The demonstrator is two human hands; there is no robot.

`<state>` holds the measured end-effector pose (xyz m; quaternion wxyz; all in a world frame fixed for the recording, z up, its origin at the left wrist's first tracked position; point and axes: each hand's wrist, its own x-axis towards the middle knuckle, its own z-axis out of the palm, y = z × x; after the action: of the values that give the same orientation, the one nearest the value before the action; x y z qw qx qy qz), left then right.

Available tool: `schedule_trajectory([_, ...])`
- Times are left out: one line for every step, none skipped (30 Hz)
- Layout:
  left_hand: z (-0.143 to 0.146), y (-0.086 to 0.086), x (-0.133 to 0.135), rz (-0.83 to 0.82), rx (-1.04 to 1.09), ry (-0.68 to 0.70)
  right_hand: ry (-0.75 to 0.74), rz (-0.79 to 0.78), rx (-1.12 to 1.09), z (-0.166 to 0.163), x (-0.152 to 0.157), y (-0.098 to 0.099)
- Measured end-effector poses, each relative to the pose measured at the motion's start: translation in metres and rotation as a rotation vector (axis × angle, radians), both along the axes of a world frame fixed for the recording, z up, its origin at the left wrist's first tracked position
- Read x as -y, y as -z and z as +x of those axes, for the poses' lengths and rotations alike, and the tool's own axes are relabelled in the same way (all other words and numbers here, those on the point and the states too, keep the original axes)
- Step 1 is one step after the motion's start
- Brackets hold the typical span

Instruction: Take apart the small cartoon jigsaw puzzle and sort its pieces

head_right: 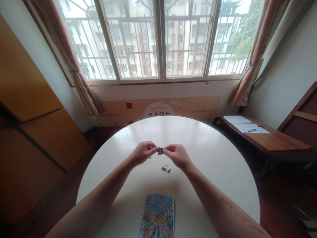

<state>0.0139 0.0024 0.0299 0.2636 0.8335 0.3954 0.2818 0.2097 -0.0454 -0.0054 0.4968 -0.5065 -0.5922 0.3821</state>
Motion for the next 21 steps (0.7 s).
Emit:
schedule_trajectory([0.0,0.0,0.0,-0.005,0.007,-0.006,-0.002,0.004,-0.003,0.0,0.0,0.0])
schedule_trajectory([0.001,0.0,0.0,-0.016,0.012,-0.015,-0.005,0.009,-0.007,0.0,-0.001,0.001])
schedule_trajectory([0.001,0.0,0.0,-0.033,0.017,-0.024,-0.007,0.014,-0.011,0.0,-0.001,0.002])
schedule_trajectory([0.001,0.0,0.0,-0.053,0.021,-0.03,-0.011,0.019,-0.014,0.0,-0.001,0.003])
schedule_trajectory([0.002,0.001,-0.001,-0.073,0.024,-0.033,-0.015,0.023,-0.016,0.0,-0.001,0.003])
schedule_trajectory([0.002,0.002,-0.001,-0.095,0.028,-0.038,-0.017,0.026,-0.019,0.0,-0.002,0.004])
schedule_trajectory([0.002,0.003,-0.002,-0.118,0.032,-0.044,-0.02,0.029,-0.022,0.001,-0.002,0.004])
schedule_trajectory([0.002,0.004,-0.004,-0.142,0.035,-0.051,-0.022,0.033,-0.026,0.001,-0.002,0.005])
schedule_trajectory([0.002,0.005,-0.005,-0.163,0.04,-0.062,-0.025,0.037,-0.03,0.001,-0.002,0.006])
schedule_trajectory([0.002,0.007,-0.006,-0.182,0.044,-0.077,-0.026,0.042,-0.034,0.001,-0.003,0.006])
schedule_trajectory([0.001,0.008,-0.008,-0.197,0.045,-0.095,-0.024,0.046,-0.038,0.001,-0.003,0.006])
schedule_trajectory([0.0,0.008,-0.01,-0.207,0.04,-0.112,-0.02,0.048,-0.039,0.001,-0.003,0.007])
schedule_trajectory([-0.002,0.008,-0.011,-0.211,0.028,-0.128,-0.015,0.048,-0.039,0.001,-0.004,0.007])
schedule_trajectory([-0.004,0.007,-0.013,-0.208,0.007,-0.143,-0.007,0.047,-0.038,0.001,-0.004,0.008])
schedule_trajectory([-0.007,0.006,-0.015,-0.2,-0.026,-0.16,-0.001,0.045,-0.034,0.002,-0.004,0.008])
schedule_trajectory([-0.011,0.005,-0.016,-0.186,-0.073,-0.18,0.005,0.044,-0.031,0.002,-0.005,0.009])
schedule_trajectory([-0.015,0.003,-0.018,-0.173,-0.129,-0.202,0.008,0.044,-0.028,0.002,-0.005,0.009])
schedule_trajectory([-0.019,0.001,-0.02,-0.166,-0.187,-0.223,0.012,0.043,-0.026,0.002,-0.005,0.01])
schedule_trajectory([-0.023,0.0,-0.021,-0.167,-0.242,-0.242,0.015,0.04,-0.024,0.002,-0.005,0.01])
schedule_trajectory([-0.027,-0.001,-0.022,-0.176,-0.29,-0.255,0.018,0.036,-0.024,0.002,-0.005,0.011])
schedule_trajectory([-0.031,-0.002,-0.024,-0.188,-0.327,-0.261,0.018,0.03,-0.025,0.002,-0.005,0.011])
